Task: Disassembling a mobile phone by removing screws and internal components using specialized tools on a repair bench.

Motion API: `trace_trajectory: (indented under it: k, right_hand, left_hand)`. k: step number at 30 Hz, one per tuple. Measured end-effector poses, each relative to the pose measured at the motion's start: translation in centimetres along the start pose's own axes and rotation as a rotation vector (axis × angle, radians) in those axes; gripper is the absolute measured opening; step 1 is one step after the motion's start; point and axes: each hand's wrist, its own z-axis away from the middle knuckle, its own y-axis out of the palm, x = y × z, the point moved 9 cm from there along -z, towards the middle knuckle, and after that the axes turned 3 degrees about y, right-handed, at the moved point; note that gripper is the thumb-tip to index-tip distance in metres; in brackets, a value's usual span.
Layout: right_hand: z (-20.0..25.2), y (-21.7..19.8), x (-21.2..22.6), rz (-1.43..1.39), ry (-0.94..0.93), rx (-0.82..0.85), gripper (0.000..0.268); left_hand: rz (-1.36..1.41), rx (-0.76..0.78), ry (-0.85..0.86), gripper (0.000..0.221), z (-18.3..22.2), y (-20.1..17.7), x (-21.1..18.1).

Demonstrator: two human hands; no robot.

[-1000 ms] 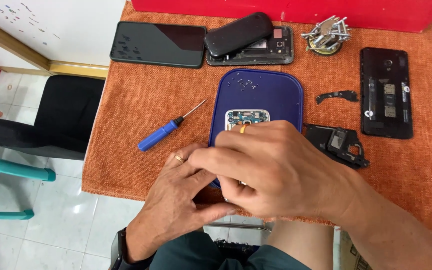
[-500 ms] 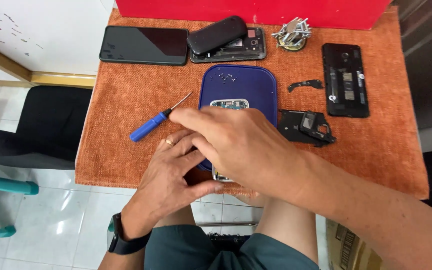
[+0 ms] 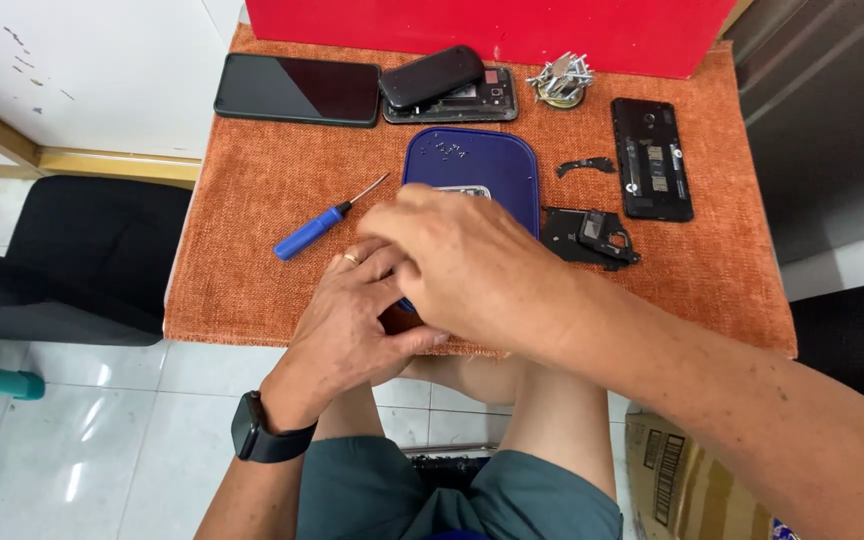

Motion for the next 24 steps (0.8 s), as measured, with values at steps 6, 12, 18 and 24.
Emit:
trace_trajectory:
  k: [6,12,18,24]
  right_hand:
    - [0.1,-1.3,-1.4,0.061,0.004,-0.167,0.041]
    - [0.8,-1.7,-1.3,0.147,0.005,-0.232,0.031]
    - [0.2,-0.4,-1.0,0.092,0.129,-0.012,0.05]
    - [0.2,-0.5,-0.6,-0.012,0.062,-0.047,0.063]
  left_hand:
    - [0.001,0.099,-0.087,0.056,0.0,0.4,0.3]
    - [-0.024,0.029,-0.039,0.054,0.1,0.1,0.2]
    - [-0.018,0.017,-0.025,0.047,0.1,0.0,0.1]
    - [-0.021,0.038,-0.041,0.05,0.1,0.2,0.3]
